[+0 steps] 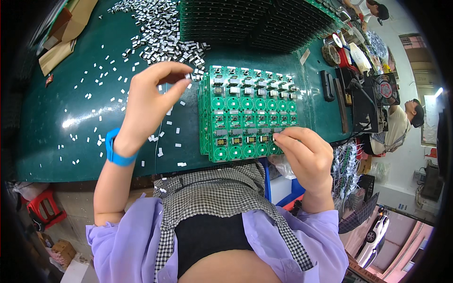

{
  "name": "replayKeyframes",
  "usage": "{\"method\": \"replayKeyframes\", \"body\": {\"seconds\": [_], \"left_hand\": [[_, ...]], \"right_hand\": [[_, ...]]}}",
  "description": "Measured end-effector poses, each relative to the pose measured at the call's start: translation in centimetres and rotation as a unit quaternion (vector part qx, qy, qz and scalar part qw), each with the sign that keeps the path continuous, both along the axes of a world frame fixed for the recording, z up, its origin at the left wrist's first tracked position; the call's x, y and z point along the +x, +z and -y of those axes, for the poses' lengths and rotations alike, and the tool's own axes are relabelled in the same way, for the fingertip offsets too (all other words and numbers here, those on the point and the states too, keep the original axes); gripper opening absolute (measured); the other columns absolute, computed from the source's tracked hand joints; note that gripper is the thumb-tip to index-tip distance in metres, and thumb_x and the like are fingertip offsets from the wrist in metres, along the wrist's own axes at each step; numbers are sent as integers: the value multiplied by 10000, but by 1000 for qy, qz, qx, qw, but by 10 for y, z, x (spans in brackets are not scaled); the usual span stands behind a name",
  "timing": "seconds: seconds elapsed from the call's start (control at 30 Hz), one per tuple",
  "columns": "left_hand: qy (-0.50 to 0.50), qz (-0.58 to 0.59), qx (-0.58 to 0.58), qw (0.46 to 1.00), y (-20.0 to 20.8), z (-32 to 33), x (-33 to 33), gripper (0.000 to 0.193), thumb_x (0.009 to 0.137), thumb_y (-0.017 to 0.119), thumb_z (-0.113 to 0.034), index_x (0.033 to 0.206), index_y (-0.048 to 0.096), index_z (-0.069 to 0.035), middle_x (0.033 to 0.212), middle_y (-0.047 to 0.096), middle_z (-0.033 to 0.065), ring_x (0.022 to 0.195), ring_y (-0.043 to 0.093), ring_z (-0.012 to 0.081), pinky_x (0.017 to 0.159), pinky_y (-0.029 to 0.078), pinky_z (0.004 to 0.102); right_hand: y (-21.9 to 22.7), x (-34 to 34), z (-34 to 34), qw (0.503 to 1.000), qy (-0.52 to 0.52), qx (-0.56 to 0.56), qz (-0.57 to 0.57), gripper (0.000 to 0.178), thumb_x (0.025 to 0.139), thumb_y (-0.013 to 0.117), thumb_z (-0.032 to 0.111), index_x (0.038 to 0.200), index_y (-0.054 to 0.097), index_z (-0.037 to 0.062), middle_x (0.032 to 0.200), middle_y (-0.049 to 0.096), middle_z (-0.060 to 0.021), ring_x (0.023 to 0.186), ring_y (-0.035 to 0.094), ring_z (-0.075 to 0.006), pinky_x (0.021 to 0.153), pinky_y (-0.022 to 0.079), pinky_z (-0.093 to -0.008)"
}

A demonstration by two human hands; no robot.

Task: The person assembles electronic components onto printed circuit boards by hand, attaching plastic mounting clips to secure the components.

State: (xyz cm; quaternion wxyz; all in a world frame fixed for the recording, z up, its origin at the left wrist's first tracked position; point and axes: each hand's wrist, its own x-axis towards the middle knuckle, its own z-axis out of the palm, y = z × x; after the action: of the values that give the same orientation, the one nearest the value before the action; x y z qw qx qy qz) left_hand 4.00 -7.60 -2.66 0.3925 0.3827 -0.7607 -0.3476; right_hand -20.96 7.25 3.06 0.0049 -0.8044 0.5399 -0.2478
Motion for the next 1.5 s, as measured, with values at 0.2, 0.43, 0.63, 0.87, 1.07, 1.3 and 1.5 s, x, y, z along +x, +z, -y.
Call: {"method": "replayKeyframes", "body": {"seconds": [0.2,0.43,0.63,0.87,1.07,1.3,1.5], "left_hand": [[-187,-122,33,974,38,-73,-3,206,731,704,36,935,676,29,913,696,137,830,680,213,747,530,290],[-173,-160,72,969,21,-108,-21,185,738,729,26,910,661,15,893,700,137,810,692,229,719,548,296],[-167,-139,7,976,18,-108,-23,171,733,737,21,885,658,8,870,699,134,797,693,223,695,549,292],[-169,-225,86,956,14,-112,-26,142,726,737,17,840,653,5,820,696,138,739,689,241,650,548,284],[-180,-189,44,964,15,-115,-26,124,747,717,-20,853,653,-11,847,685,102,747,674,233,644,534,302],[-215,-195,25,956,16,-122,-27,164,745,715,-6,871,611,8,823,655,124,713,650,262,634,522,319],[-158,-150,-93,972,17,-122,-30,320,699,717,53,1008,635,53,856,673,153,732,672,266,644,548,315]], "right_hand": [[13,8,-10,998,-11,-60,24,269,635,787,40,876,674,7,822,667,-82,694,656,-222,576,527,-294],[-17,41,-21,959,86,10,271,302,644,807,39,914,677,2,835,666,-104,686,656,-210,578,529,-277],[-17,42,-21,952,69,29,297,275,658,791,2,908,675,-1,805,663,-100,702,659,-205,578,529,-274],[-20,43,-25,943,63,34,325,262,657,785,-3,895,676,5,837,648,-105,723,640,-208,624,524,-292],[-21,38,-23,931,75,78,349,260,653,788,13,885,671,16,840,640,-102,737,626,-205,619,503,-286],[-15,36,-23,883,129,195,408,216,670,748,1,854,634,-6,833,631,-123,741,621,-210,625,498,-297],[-4,39,-26,952,96,83,280,224,664,770,4,847,642,-12,821,654,-138,698,653,-219,603,530,-287]]}}
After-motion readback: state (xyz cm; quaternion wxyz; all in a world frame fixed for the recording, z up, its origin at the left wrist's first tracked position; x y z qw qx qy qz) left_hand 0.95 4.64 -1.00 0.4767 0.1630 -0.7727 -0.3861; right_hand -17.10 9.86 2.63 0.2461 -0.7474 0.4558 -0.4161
